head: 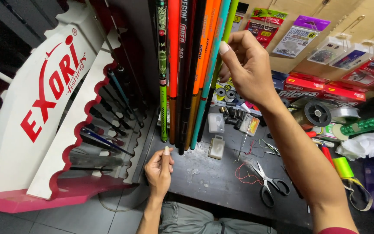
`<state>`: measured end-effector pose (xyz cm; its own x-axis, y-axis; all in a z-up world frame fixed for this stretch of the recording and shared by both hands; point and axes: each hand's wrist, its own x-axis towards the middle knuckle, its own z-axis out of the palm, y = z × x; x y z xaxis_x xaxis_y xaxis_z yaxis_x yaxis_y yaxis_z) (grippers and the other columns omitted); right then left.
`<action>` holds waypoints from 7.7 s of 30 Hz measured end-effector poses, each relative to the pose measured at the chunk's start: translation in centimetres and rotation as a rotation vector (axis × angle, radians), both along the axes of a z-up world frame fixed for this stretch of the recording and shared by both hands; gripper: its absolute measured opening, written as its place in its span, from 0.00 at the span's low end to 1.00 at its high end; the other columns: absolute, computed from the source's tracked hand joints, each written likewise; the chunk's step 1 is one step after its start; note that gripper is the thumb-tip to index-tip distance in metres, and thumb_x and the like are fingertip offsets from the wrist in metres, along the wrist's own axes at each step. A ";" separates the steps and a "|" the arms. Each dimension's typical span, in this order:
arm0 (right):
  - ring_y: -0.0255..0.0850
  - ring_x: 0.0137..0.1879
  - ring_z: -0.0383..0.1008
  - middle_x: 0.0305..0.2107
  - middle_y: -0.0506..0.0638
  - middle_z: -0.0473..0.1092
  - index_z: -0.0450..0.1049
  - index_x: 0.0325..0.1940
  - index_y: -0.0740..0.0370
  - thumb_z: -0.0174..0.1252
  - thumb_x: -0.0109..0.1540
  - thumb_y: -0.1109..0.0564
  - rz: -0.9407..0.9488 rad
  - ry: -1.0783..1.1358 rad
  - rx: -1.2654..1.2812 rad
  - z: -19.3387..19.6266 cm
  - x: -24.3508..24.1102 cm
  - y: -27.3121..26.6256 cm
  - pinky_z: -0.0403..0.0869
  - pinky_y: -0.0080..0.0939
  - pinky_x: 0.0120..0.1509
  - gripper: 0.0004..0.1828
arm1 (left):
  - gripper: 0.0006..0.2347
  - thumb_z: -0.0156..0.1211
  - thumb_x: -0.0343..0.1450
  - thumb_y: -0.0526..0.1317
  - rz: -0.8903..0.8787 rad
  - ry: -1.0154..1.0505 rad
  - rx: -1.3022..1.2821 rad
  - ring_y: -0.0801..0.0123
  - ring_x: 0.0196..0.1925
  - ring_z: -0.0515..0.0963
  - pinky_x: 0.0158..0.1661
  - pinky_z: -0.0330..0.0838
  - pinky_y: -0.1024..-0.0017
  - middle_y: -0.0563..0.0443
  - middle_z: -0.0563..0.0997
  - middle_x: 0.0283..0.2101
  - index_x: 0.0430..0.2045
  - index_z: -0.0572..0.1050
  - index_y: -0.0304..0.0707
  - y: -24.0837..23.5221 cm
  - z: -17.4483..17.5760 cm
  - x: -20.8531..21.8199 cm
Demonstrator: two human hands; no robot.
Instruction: The person repairs a green fishing rod by wrapping a small section with green thread and cutting the excess with scissors. They then select a blue fishing rod from a rack and wrap its tip with white tape, securing it with a yellow rubber band and marking it with a black marker.
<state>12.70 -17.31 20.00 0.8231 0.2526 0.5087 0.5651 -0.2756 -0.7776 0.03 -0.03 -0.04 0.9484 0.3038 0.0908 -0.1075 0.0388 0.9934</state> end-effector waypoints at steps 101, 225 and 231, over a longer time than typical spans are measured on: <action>0.29 0.23 0.68 0.18 0.43 0.70 0.74 0.32 0.59 0.49 0.56 0.54 -0.174 0.562 -0.183 -18.5 -20.3 -3.2 0.67 0.26 0.29 0.10 | 0.06 0.46 0.69 0.35 0.249 -0.255 0.028 0.81 0.11 0.64 0.14 0.59 0.86 0.55 0.66 0.12 0.27 0.71 0.31 2.5 -1.8 -1.8; 0.28 0.14 0.56 0.07 0.48 0.58 0.72 0.24 0.66 0.57 0.58 0.60 -0.568 0.380 0.387 -15.5 -7.8 -15.2 0.58 0.24 0.17 0.08 | 0.08 0.50 0.68 0.38 -0.716 -0.087 0.104 0.86 0.13 0.59 0.13 0.57 0.83 0.49 0.68 0.06 0.34 0.76 0.41 -18.7 1.0 4.8; 0.27 0.18 0.60 0.11 0.45 0.59 0.70 0.28 0.61 0.54 0.62 0.55 -0.732 0.344 0.414 -15.2 -6.3 -17.3 0.59 0.22 0.21 0.10 | 0.06 0.51 0.67 0.36 -0.730 -0.108 0.097 0.83 0.09 0.59 0.14 0.55 0.86 0.55 0.64 0.03 0.29 0.76 0.39 -18.2 0.2 4.5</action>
<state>6.42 -34.56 4.75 0.8293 -0.5412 0.1393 0.0774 -0.1357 -0.9877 4.55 -18.21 0.11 0.8903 -0.4141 0.1892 -0.1853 0.0500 0.9814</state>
